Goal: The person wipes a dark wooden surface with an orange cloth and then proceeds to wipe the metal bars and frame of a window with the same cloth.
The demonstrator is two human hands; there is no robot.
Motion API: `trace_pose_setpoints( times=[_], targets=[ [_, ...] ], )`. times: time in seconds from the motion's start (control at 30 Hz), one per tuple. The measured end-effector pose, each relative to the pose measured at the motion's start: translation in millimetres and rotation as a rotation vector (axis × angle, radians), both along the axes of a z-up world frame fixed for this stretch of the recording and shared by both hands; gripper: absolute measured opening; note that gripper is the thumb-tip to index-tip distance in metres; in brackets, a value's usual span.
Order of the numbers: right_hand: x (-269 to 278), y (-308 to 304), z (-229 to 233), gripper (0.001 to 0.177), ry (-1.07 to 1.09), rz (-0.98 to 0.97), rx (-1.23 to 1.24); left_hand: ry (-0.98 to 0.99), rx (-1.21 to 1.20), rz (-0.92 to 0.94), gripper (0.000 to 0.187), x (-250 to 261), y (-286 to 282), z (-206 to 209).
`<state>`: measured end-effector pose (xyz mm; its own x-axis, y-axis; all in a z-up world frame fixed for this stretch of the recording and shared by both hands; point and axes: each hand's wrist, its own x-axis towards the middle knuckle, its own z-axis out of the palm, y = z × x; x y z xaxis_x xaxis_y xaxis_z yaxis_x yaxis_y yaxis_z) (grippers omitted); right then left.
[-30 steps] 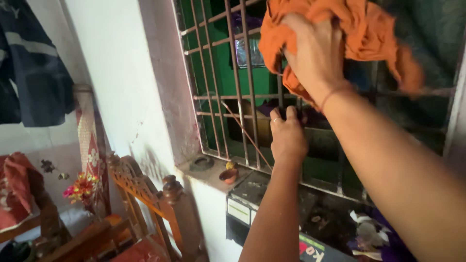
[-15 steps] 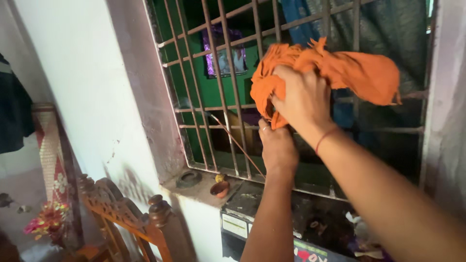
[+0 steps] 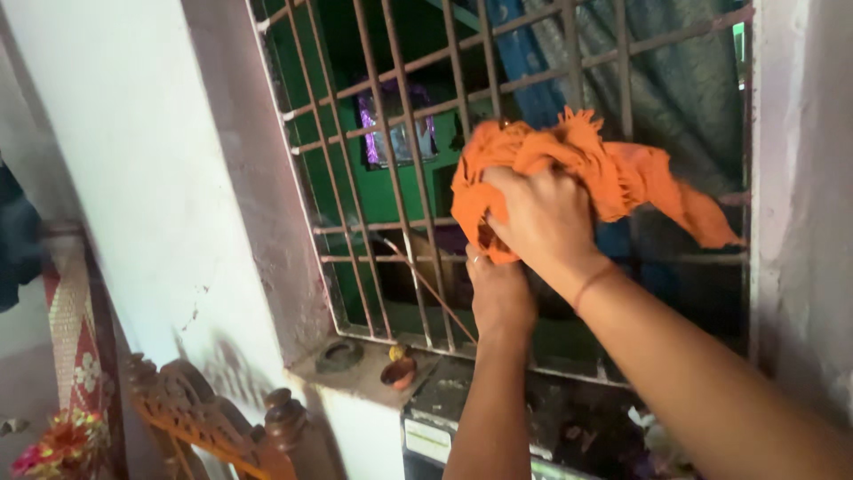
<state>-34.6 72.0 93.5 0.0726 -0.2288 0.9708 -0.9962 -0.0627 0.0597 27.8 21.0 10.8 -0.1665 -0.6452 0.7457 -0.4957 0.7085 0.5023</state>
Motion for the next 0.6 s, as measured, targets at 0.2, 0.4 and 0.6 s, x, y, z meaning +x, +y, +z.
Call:
trace_pose_setpoints(
  times=[0.2,0.4,0.6],
  targets=[
    [-8.7,15.9,63.0,0.053,0.186,-0.001,-0.107,-0.002,-0.053,0.092,0.053,-6.2,-10.4,-0.3],
    [-5.5,-7.7,80.5,0.048,0.225,-0.067,-0.22,0.02,0.007,0.017,0.034,-5.0,-9.6,0.5],
    [-2.4,-0.3,16.1,0.046,0.0,-0.026,0.043,0.033,-0.131,0.009,0.062,-10.0,-22.5,-3.8]
  ],
)
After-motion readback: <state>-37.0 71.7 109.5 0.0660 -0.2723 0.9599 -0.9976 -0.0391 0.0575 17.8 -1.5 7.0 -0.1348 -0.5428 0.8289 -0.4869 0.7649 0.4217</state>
